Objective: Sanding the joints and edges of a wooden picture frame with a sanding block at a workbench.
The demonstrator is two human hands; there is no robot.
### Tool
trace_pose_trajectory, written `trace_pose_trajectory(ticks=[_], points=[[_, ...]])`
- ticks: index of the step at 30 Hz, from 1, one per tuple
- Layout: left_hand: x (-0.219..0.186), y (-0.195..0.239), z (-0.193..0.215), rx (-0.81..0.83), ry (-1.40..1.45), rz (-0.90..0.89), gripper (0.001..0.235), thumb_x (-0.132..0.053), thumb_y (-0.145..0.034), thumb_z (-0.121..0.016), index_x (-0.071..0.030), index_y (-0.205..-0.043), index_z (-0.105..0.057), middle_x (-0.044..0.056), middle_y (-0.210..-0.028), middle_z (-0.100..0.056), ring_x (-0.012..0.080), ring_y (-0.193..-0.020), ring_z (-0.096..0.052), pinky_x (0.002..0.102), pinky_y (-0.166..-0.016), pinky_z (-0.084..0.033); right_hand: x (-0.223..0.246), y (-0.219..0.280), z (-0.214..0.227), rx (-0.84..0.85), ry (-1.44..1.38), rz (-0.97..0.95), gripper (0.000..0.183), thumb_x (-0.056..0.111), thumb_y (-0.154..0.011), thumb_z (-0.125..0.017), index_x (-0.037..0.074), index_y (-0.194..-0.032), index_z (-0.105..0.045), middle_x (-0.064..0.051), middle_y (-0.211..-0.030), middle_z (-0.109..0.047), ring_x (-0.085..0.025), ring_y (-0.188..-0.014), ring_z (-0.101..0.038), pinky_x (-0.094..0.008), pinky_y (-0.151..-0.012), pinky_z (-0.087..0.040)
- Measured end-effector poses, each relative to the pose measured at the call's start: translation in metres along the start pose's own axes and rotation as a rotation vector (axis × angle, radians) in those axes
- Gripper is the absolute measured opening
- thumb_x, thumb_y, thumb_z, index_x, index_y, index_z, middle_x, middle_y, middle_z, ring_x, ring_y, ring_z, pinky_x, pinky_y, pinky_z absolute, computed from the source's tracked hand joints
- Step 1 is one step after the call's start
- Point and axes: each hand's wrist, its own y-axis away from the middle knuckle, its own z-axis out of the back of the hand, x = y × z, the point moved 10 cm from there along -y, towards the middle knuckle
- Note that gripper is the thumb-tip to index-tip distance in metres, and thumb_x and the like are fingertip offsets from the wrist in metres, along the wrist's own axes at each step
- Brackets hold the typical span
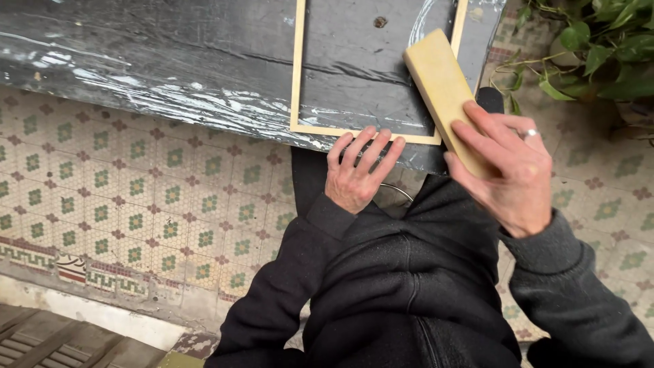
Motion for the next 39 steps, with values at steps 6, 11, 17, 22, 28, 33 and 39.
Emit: trace_pose_trajectory(ticks=[6, 11, 17, 22, 28, 33, 39], points=[[0.001, -0.002, -0.009, -0.053, 0.054, -0.046, 0.048, -0.017, -0.098, -0.074, -0.015, -0.144, -0.065, 0.003, -0.149, -0.053, 0.0236, -0.140, -0.048, 0.048, -0.120, -0.039, -0.006, 0.013, -0.007, 0.043, 0.014, 0.080, 0.045, 0.014, -0.081, -0.087, 0.007, -0.124, -0.077, -0.010, -0.139, -0.070, -0.027, -0.114, -0.064, -0.037, -0.096, -0.054], [0.005, 0.002, -0.006, -0.058, 0.138, -0.080, 0.056, -0.028, -0.093, -0.084, -0.017, -0.145, -0.064, 0.001, -0.149, -0.052, 0.0217, -0.140, -0.047, 0.049, -0.123, -0.039, 0.012, -0.004, -0.009, 0.024, 0.058, 0.041, 0.050, 0.011, -0.075, -0.086, 0.006, -0.125, -0.077, -0.011, -0.137, -0.071, -0.029, -0.111, -0.064, -0.040, -0.094, -0.052], [0.009, 0.005, -0.003, -0.094, 0.107, -0.105, 0.052, -0.032, -0.098, -0.082, -0.015, -0.144, -0.065, 0.002, -0.150, -0.053, 0.0216, -0.139, -0.047, 0.047, -0.121, -0.039, -0.015, 0.005, -0.011, 0.076, 0.134, 0.030, 0.048, 0.013, -0.082, -0.089, 0.010, -0.128, -0.076, -0.009, -0.142, -0.071, -0.022, -0.109, -0.065, -0.033, -0.090, -0.051], [0.012, 0.002, -0.011, -0.116, 0.084, -0.134, 0.048, -0.034, -0.098, -0.080, -0.016, -0.141, -0.067, 0.003, -0.148, -0.055, 0.0234, -0.139, -0.047, 0.049, -0.119, -0.039, -0.006, 0.017, -0.010, 0.093, -0.014, 0.071, 0.054, 0.012, -0.068, -0.088, 0.012, -0.121, -0.077, -0.008, -0.131, -0.072, -0.026, -0.107, -0.064, -0.037, -0.092, -0.055], [0.004, -0.001, -0.008, -0.081, 0.090, -0.144, 0.048, -0.034, -0.100, -0.080, -0.016, -0.142, -0.067, 0.001, -0.150, -0.054, 0.0216, -0.140, -0.047, 0.047, -0.120, -0.040, 0.023, -0.004, -0.010, 0.075, -0.010, 0.076, 0.049, 0.008, -0.074, -0.088, 0.004, -0.121, -0.075, -0.011, -0.134, -0.072, -0.028, -0.110, -0.063, -0.039, -0.092, -0.053], [0.009, 0.006, -0.006, -0.083, 0.076, -0.138, 0.049, -0.034, -0.099, -0.081, -0.017, -0.143, -0.067, 0.001, -0.149, -0.055, 0.0213, -0.140, -0.047, 0.046, -0.120, -0.039, -0.005, -0.001, -0.005, 0.028, 0.029, 0.019, 0.049, 0.009, -0.075, -0.089, 0.008, -0.122, -0.077, -0.008, -0.133, -0.071, -0.027, -0.104, -0.064, -0.036, -0.092, -0.052], [0.011, -0.001, -0.007, -0.136, 0.062, -0.157, 0.050, -0.036, -0.099, -0.081, -0.017, -0.143, -0.066, 0.001, -0.148, -0.055, 0.0205, -0.140, -0.047, 0.046, -0.119, -0.039, -0.007, 0.005, 0.000, 0.029, 0.003, 0.069, 0.047, 0.005, -0.076, -0.088, 0.009, -0.121, -0.076, -0.008, -0.136, -0.071, -0.025, -0.106, -0.066, -0.035, -0.091, -0.052]])
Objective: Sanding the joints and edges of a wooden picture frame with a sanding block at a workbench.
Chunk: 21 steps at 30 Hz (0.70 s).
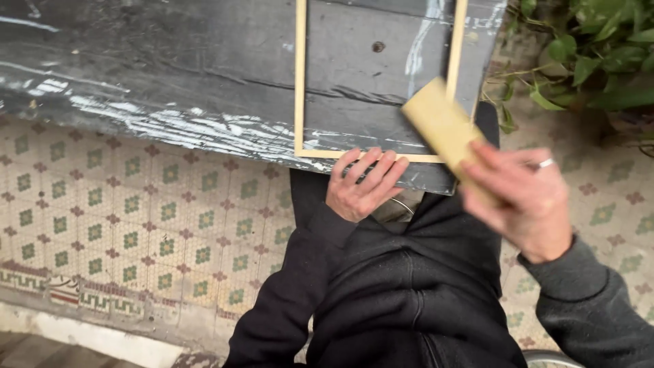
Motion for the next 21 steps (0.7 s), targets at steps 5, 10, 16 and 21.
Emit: trace_pose_trajectory(ticks=[5, 10, 16, 21], points=[[-0.010, 0.003, -0.001, 0.037, 0.036, -0.017, 0.047, -0.033, -0.101, -0.080, -0.017, -0.144, -0.066, 0.001, -0.149, -0.054, 0.0202, -0.140, -0.047, 0.046, -0.120, -0.039, 0.020, -0.009, 0.000, -0.017, 0.039, -0.019, 0.054, 0.006, -0.071, -0.089, 0.004, -0.123, -0.076, -0.011, -0.132, -0.072, -0.027, -0.105, -0.066, -0.039, -0.090, -0.051], [-0.005, 0.005, 0.005, 0.023, 0.011, 0.039, 0.048, -0.033, -0.099, -0.080, -0.017, -0.143, -0.067, 0.000, -0.149, -0.055, 0.0198, -0.139, -0.048, 0.045, -0.119, -0.039, -0.007, -0.004, 0.003, -0.063, 0.078, -0.057, 0.046, 0.010, -0.085, -0.090, 0.009, -0.128, -0.076, -0.009, -0.135, -0.073, -0.022, -0.106, -0.065, -0.033, -0.092, -0.052], [-0.001, 0.005, -0.002, 0.006, 0.015, 0.007, 0.049, -0.034, -0.098, -0.082, -0.015, -0.141, -0.067, 0.002, -0.148, -0.054, 0.0218, -0.138, -0.047, 0.046, -0.118, -0.039, -0.009, 0.008, -0.002, 0.030, -0.072, -0.024, 0.046, 0.010, -0.069, -0.087, 0.006, -0.114, -0.078, -0.011, -0.130, -0.073, -0.022, -0.101, -0.068, -0.038, -0.091, -0.052], [-0.007, 0.005, 0.000, 0.045, 0.060, 0.028, 0.049, -0.032, -0.098, -0.082, -0.016, -0.141, -0.068, 0.001, -0.148, -0.056, 0.0198, -0.139, -0.048, 0.045, -0.120, -0.040, 0.022, -0.008, -0.002, -0.019, -0.019, -0.036, 0.043, 0.009, -0.078, -0.088, 0.006, -0.120, -0.077, -0.011, -0.134, -0.073, -0.026, -0.105, -0.065, -0.035, -0.090, -0.053]])
